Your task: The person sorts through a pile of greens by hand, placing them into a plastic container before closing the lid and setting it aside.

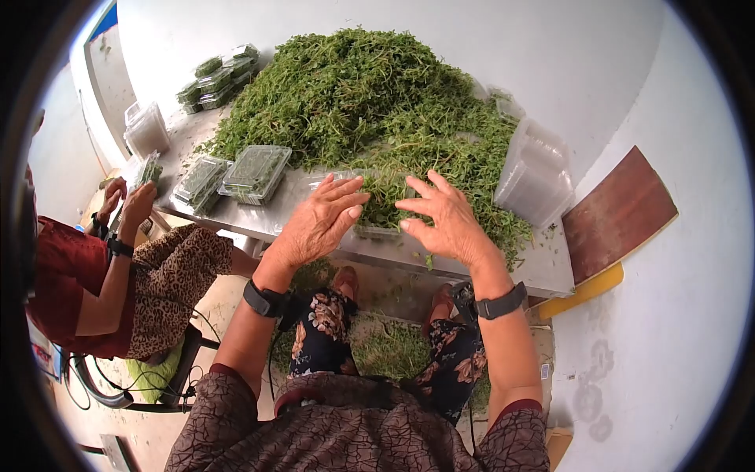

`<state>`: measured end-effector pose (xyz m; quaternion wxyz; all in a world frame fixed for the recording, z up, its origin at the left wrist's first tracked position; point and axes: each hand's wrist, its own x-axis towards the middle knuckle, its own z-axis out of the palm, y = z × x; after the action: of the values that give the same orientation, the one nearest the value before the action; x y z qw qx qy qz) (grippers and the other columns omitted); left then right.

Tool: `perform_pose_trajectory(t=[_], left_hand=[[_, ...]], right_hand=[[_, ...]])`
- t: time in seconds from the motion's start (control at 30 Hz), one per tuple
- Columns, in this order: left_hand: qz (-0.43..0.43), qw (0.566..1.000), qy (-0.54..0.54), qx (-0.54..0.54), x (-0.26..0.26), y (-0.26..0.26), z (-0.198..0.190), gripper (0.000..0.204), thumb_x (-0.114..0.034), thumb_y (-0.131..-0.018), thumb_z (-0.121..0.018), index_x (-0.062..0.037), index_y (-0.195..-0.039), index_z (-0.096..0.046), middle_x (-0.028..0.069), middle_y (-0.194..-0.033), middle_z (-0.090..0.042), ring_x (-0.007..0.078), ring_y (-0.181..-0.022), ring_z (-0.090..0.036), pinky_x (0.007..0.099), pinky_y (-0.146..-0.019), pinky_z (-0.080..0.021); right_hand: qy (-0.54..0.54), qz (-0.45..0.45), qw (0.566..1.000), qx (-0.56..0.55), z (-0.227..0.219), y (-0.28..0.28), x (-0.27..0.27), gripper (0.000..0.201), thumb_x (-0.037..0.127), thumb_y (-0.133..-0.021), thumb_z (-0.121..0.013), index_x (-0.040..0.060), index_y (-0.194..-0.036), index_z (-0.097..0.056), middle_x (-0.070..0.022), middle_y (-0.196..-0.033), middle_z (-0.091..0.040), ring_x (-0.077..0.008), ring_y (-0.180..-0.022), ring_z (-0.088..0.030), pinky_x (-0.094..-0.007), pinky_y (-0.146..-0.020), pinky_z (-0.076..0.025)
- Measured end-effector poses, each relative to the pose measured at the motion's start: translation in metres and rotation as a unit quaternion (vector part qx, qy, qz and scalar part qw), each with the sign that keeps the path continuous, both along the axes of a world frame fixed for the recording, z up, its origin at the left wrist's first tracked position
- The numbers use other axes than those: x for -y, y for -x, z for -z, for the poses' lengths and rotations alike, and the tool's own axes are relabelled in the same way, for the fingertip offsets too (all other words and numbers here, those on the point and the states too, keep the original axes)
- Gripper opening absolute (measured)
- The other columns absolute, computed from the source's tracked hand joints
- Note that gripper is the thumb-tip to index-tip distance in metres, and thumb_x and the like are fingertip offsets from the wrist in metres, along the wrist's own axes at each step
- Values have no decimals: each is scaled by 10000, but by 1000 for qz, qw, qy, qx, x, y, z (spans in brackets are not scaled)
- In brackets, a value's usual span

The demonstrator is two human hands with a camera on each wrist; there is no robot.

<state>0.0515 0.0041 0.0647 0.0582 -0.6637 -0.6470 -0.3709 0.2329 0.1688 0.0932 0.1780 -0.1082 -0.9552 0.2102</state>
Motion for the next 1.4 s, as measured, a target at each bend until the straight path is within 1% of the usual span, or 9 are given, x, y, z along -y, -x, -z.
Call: perform_pose_trajectory(t=[0.13, 0.27, 0.37, 0.6, 0.8, 0.9, 1.13, 1.23, 1.4], left_hand=[[-4, 996, 21, -88, -12, -4, 0, 442, -339, -993, -388, -21, -1234, -578, 203, -1372, -468, 329, -1310, -401, 461, -1146, -199], [-11, 992, 38, -120, -28, -6, 7, 476, -367, -1002, -337, -32, -1246, -570, 196, -1382, -461, 330, -1311, -400, 466, -1148, -183], [-17, 975, 162, -150, -33, -7, 5, 502, -375, -1007, -278, -38, -1230, -576, 165, -1342, -511, 319, -1292, -425, 491, -1141, -184], [-31, 950, 227, -211, -40, -9, 6, 446, -328, -1001, -291, -57, -1144, -614, 126, -1236, -590, 295, -1232, -487, 518, -1132, -190], [-26, 960, 218, -176, -41, -8, 7, 461, -337, -1002, -261, -77, -1153, -611, 118, -1227, -597, 276, -1253, -470, 525, -1135, -177], [-32, 958, 234, -166, -43, -9, 6, 473, -343, -1003, -248, -79, -1134, -617, 122, -1201, -605, 279, -1243, -474, 535, -1132, -178], [-24, 966, 198, -166, -48, -6, 17, 451, -346, -997, -295, -76, -1011, -657, 110, -1040, -631, 275, -1147, -529, 553, -1112, -202], [-26, 966, 198, -163, -48, -8, 14, 438, -336, -993, -317, -74, -970, -667, 111, -1022, -634, 270, -1119, -544, 560, -1103, -211], [-23, 969, 178, -169, -49, -7, 17, 411, -329, -979, -368, -63, -918, -676, 103, -943, -655, 262, -1061, -581, 565, -1086, -235]], right_hand=[[-88, 9, 996, -32, 11, 1, 12, 279, 260, -809, -671, 114, -1044, -716, -95, -1339, -536, -374, -1336, -341, -539, -1106, -223], [-144, -28, 988, -39, 18, 11, 19, 215, 248, -838, -630, 57, -865, -724, -97, -1077, -659, -391, -1260, -416, -578, -1073, -243], [-155, -18, 988, -13, 24, 15, 20, 284, 280, -865, -575, 37, -827, -717, -107, -924, -687, -380, -1211, -462, -579, -1067, -246], [-111, -31, 993, -20, 24, 16, 16, 296, 275, -895, -538, 52, -834, -723, -96, -962, -690, -372, -1203, -471, -561, -1066, -247], [-40, -22, 994, -99, 16, 21, -2, 259, 232, -922, -525, 70, -1017, -703, -108, -1198, -628, -349, -1236, -452, -491, -1069, -280], [-129, -8, 987, -100, 7, 29, -4, 311, 132, -881, -574, 91, -1185, -623, -114, -1303, -561, -342, -1236, -456, -468, -1053, -315], [-230, -34, 972, -30, 3, 65, -23, 341, 79, -841, -599, 94, -1181, -627, -117, -1302, -559, -346, -1233, -458, -472, -1045, -321], [-276, -36, 960, -13, 5, 74, -30, 321, 77, -825, -617, 97, -1144, -648, -102, -1212, -618, -325, -1173, -502, -454, -1009, -348], [-320, -10, 947, -12, 2, 81, -31, 101, 77, -757, -660, 79, -844, -712, -66, -795, -665, -257, -896, -557, -383, -880, -403]])
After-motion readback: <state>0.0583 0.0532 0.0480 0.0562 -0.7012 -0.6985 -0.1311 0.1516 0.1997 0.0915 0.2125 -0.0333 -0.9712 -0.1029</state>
